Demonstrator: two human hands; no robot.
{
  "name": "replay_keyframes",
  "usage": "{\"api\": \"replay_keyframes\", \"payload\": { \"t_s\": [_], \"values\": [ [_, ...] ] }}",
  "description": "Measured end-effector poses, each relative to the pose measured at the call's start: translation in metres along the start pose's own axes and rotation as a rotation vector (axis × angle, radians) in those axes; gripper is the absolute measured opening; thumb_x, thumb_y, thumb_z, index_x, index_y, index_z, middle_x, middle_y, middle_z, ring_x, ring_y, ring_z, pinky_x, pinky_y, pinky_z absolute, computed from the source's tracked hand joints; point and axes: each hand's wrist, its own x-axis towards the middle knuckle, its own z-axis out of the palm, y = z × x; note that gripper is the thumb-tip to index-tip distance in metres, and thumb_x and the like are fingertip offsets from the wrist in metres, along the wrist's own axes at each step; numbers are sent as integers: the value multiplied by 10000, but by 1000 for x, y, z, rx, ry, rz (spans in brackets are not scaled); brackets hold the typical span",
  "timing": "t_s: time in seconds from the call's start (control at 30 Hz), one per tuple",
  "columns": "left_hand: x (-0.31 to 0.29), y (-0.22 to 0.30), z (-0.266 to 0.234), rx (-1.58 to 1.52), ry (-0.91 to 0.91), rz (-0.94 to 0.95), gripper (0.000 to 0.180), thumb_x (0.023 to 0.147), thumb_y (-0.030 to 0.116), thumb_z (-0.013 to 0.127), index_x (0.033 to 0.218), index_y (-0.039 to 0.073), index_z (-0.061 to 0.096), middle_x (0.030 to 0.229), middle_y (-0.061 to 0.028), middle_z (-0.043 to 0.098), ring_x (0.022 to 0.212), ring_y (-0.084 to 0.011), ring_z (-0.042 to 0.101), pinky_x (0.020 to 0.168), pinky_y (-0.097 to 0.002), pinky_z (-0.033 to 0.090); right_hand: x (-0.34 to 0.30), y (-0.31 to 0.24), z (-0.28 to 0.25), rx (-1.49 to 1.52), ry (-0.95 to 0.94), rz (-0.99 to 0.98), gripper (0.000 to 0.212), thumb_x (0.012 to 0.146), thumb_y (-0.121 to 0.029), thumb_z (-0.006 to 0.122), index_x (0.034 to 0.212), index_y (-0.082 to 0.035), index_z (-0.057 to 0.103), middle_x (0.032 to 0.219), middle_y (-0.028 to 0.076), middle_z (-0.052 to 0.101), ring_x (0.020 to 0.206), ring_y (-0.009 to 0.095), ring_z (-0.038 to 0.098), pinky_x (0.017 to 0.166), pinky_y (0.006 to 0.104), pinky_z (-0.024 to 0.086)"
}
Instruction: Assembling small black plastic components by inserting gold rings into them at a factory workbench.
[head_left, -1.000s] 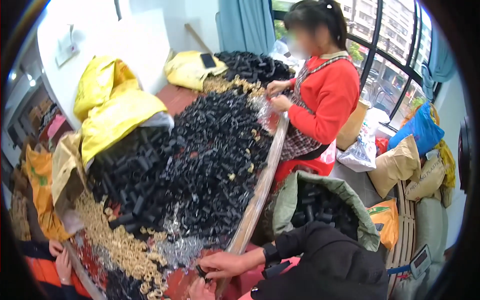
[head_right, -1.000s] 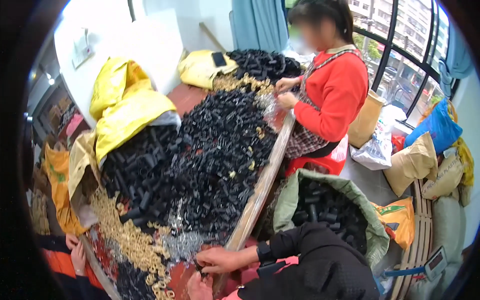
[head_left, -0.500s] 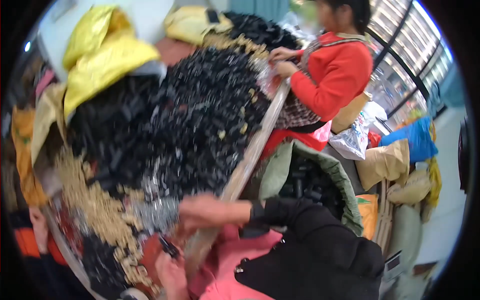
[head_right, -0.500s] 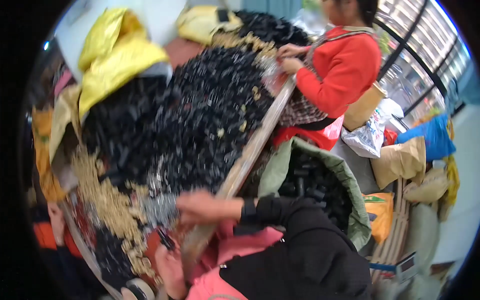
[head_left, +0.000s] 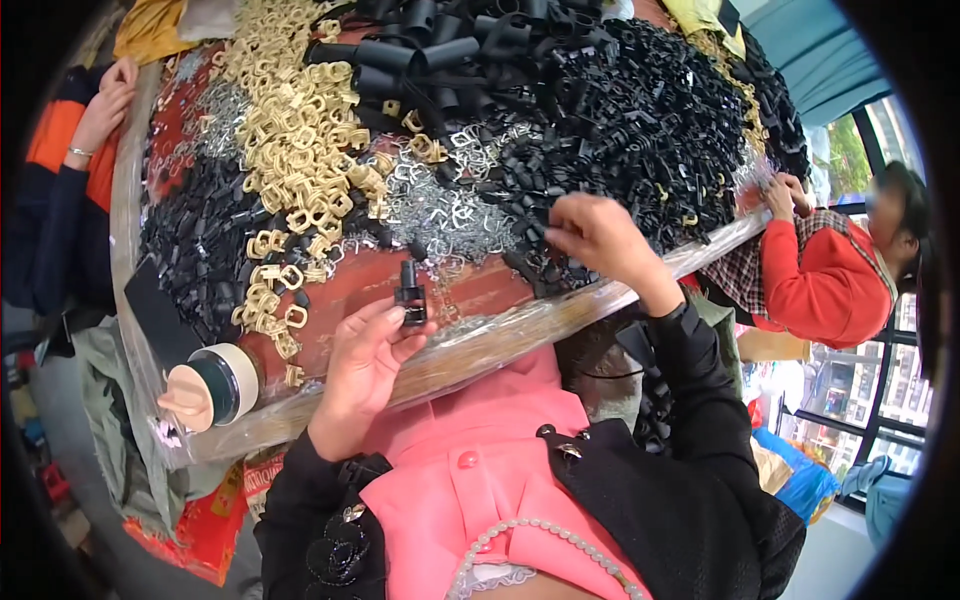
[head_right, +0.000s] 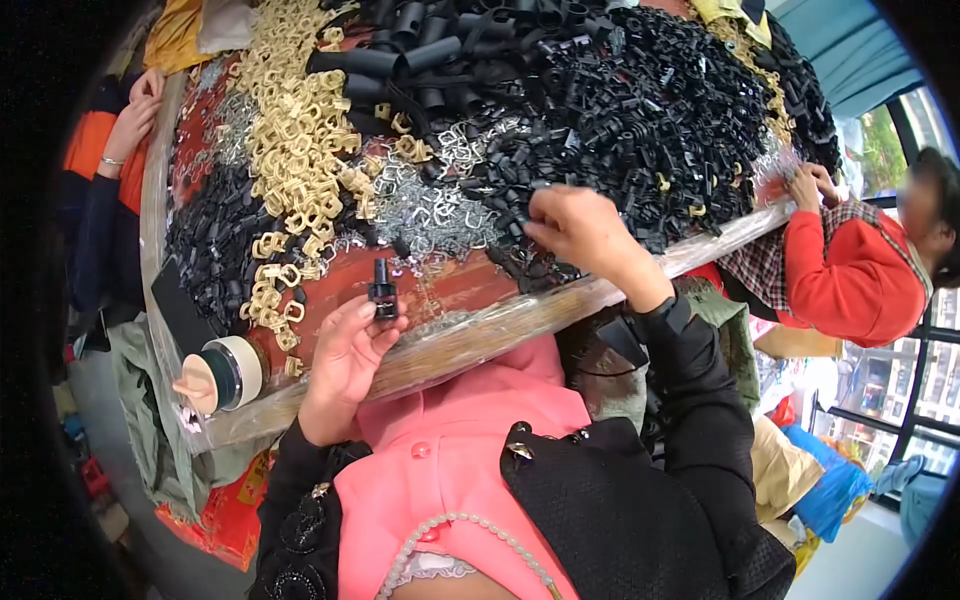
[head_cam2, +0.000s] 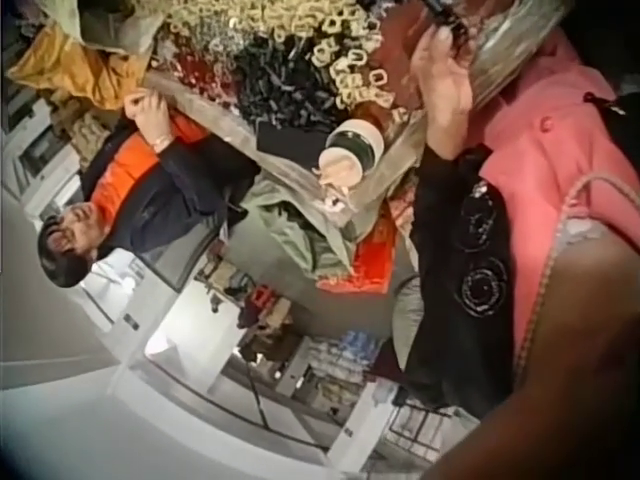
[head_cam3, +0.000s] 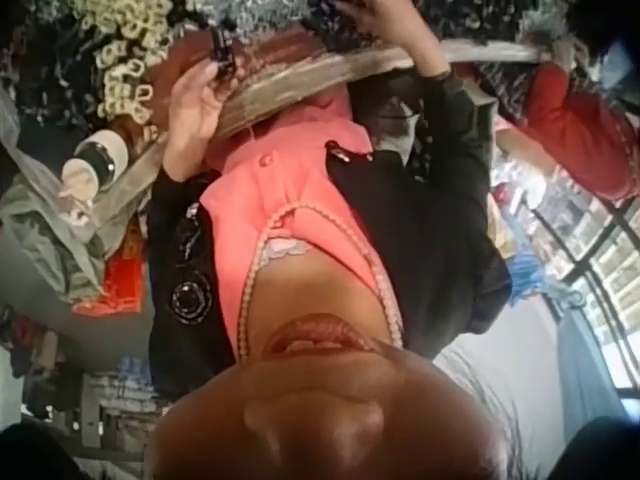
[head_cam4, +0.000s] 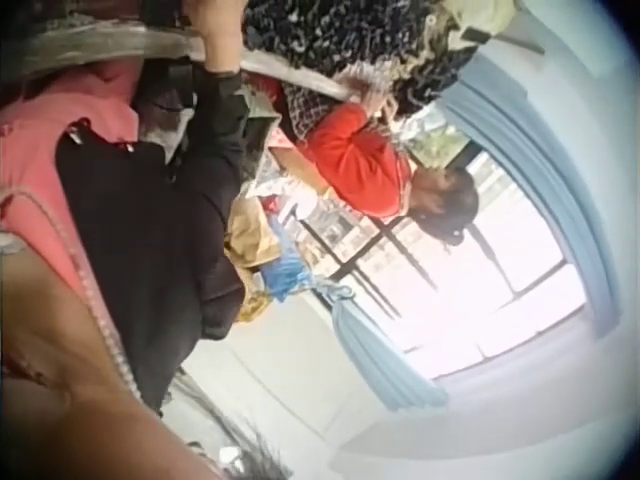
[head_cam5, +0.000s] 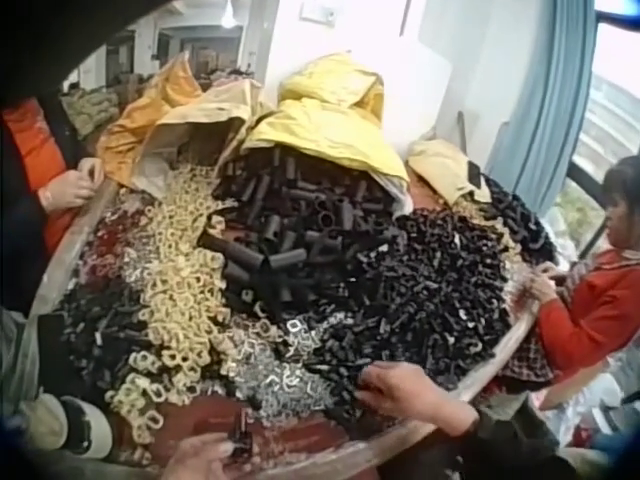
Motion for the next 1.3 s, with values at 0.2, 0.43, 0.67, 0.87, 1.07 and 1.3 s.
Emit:
{"api": "replay_keyframes", "payload": {
  "t_s": [0.2,0.43,0.67,0.87,1.07,1.3],
  "values": [
    [2,-3,2,-12,-3,-19,242,805,106,496,983,-59,511,919,-153,578,798,-185,590,681,-239,506,67,10,4,-158,234,-108,183,716,-145,583,850,-41,513,794,105,501,723,299,520,591,363,417],
    [-4,-3,-2,-5,12,1,233,805,107,496,975,-52,523,914,-154,581,793,-183,592,681,-237,504,100,42,13,-362,172,-35,188,707,-161,576,857,-61,525,842,104,502,774,298,523,628,369,432],
    [-11,-5,-3,-11,3,-3,245,801,103,502,986,-57,513,912,-155,581,784,-182,593,675,-237,505,88,32,6,-216,20,-84,168,709,-135,563,844,-40,532,791,113,510,737,300,528,625,362,425],
    [-13,-5,-7,-18,-4,-8,252,799,107,506,989,-58,508,915,-154,581,777,-182,593,668,-237,505,100,34,8,-113,126,-114,169,707,-121,561,840,-21,530,765,131,520,729,307,529,627,356,424],
    [-10,-3,-9,-29,-25,-30,270,798,114,510,1004,-61,498,919,-154,580,777,-183,592,669,-241,503,117,41,24,-233,162,-119,173,708,-116,560,846,-15,536,763,139,522,738,299,533,633,348,425],
    [-11,-5,-12,-17,-26,-21,286,796,122,517,1018,-57,493,920,-152,581,783,-180,591,680,-242,497,106,15,13,-185,38,-85,191,712,-120,563,876,-26,532,768,127,517,746,295,532,641,359,425]
  ]
}}
